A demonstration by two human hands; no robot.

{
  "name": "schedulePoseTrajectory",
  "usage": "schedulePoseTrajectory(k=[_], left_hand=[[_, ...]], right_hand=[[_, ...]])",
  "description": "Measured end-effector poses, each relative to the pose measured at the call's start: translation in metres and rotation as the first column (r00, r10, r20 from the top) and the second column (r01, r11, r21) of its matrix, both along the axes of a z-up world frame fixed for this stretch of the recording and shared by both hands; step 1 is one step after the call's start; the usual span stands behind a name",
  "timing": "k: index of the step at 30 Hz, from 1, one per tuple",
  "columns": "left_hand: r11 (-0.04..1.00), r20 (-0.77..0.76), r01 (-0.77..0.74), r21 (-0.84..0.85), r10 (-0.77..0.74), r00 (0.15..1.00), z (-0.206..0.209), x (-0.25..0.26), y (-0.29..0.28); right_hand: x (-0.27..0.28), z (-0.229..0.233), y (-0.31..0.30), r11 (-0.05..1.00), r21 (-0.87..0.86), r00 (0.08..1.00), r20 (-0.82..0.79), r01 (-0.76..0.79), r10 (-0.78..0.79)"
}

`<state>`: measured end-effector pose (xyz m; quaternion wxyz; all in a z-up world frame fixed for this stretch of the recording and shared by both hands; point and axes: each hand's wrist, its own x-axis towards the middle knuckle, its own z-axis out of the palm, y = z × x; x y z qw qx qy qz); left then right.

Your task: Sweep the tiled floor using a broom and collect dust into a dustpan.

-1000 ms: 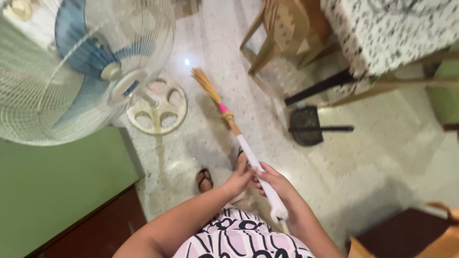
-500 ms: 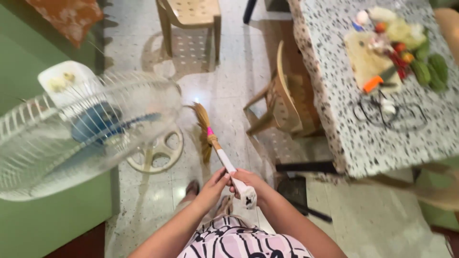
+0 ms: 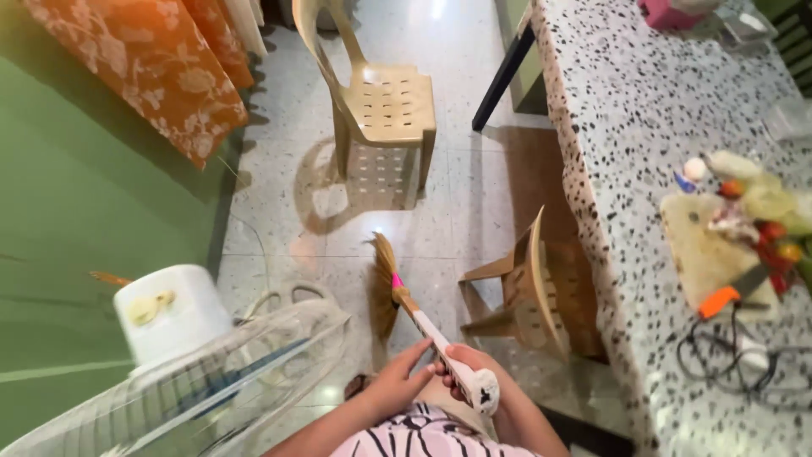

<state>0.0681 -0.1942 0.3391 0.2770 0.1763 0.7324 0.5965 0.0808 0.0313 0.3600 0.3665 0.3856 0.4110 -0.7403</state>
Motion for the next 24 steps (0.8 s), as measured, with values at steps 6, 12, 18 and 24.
schedulePoseTrajectory(k=[6, 12, 18, 24], left_hand=[[0.988, -0.284, -0.136, -0.080, 0.108, 0.953, 0.004, -0.105, 0.087], [0.963, -0.475, -0.169, -0.211, 0.050, 0.879, 0.036, -0.219, 0.142], [0.950, -0.468, 0.011, -0.313, -0.164, 0.868, 0.048, -0.337, 0.146], [0.892, -0.398, 0.108, -0.439, -0.301, 0.867, 0.029, -0.442, 0.107]], right_hand=[[-0.118, 0.078, 0.058, 0.961, 0.075, 0.941, -0.199, -0.265, 0.274], [-0.230, 0.037, 0.119, 0.904, 0.083, 0.876, -0.222, -0.420, 0.427], [-0.333, 0.045, 0.119, 0.880, 0.089, 0.867, -0.152, -0.467, 0.475], [-0.432, 0.018, 0.080, 0.910, 0.061, 0.899, -0.139, -0.411, 0.415]])
